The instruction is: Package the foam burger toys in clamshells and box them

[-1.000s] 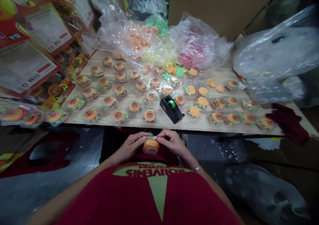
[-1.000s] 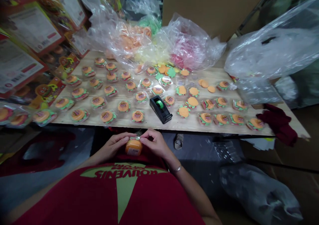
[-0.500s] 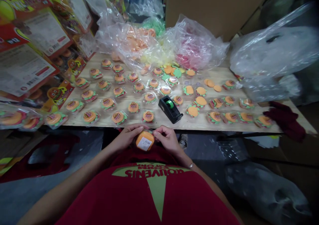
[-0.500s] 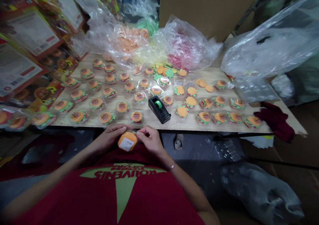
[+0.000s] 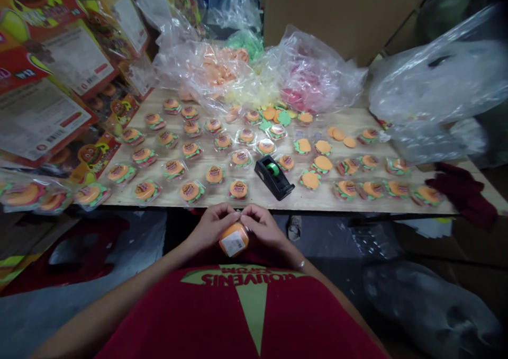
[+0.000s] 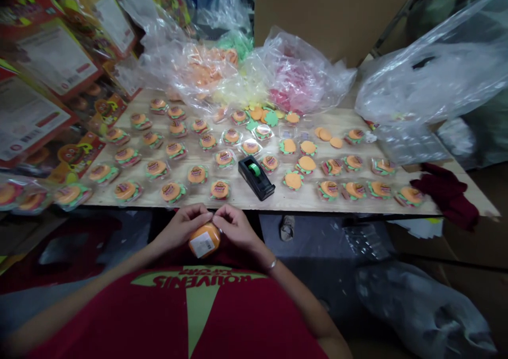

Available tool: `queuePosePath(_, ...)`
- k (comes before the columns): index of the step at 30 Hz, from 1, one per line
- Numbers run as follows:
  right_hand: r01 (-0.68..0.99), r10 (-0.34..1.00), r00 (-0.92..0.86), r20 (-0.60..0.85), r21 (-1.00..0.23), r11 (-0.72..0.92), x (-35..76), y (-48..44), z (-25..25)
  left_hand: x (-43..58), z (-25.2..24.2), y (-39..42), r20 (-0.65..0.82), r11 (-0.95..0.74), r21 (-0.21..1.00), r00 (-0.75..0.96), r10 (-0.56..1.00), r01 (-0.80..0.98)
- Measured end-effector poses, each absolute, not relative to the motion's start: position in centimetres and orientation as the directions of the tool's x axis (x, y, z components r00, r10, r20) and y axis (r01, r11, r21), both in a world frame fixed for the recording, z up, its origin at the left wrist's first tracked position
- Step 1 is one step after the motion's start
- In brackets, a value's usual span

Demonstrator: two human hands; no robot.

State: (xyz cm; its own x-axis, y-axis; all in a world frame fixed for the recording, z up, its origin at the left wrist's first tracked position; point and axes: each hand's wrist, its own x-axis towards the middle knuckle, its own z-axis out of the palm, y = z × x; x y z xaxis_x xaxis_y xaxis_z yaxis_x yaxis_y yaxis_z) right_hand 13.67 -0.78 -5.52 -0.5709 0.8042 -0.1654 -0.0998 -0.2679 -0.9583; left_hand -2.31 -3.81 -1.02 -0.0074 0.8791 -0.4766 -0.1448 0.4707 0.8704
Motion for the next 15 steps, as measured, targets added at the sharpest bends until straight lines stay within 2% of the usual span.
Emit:
queuePosePath(2,-0.079,0.835,-0.529,-0.148,-0.972,-0.223,13.7,-0.9,-5.4,-2.4,-1.0,-4.3,-0.476,0.454,0.863,-0.058,0.877,-0.220)
queuePosePath(4,-0.067,0.887,-0.438,-0.146,-0.979,-0.194,13.9,-1.3,-5.6,-2.8,-1.2,-5.2,-0.534,0.478,0.801,-0.067,0.843,-0.361)
queuePosePath(7,-0.130,0.909,-0.350,-0.226,-0.949,-0.286,14.3,-2.1,-6.4,-3.5,-1.6,-6.5,-0.632,0.559,0.688,-0.003,0.775,-0.462)
queuePosePath(10,-0.166,0.844,-0.477,-0.245,-0.918,-0.360,14.9,-1.9,-6.6,-4.2,-1.2,-6.5,-0.633,0.587,0.721,-0.006,0.774,-0.367)
queuePosePath(15,0.023,0.666,-0.717,-0.207,-0.961,-0.274,15.3,0.6,-4.3,-6.0,0.2,-4.9,-0.567,0.575,0.806,0.092,0.818,-0.140)
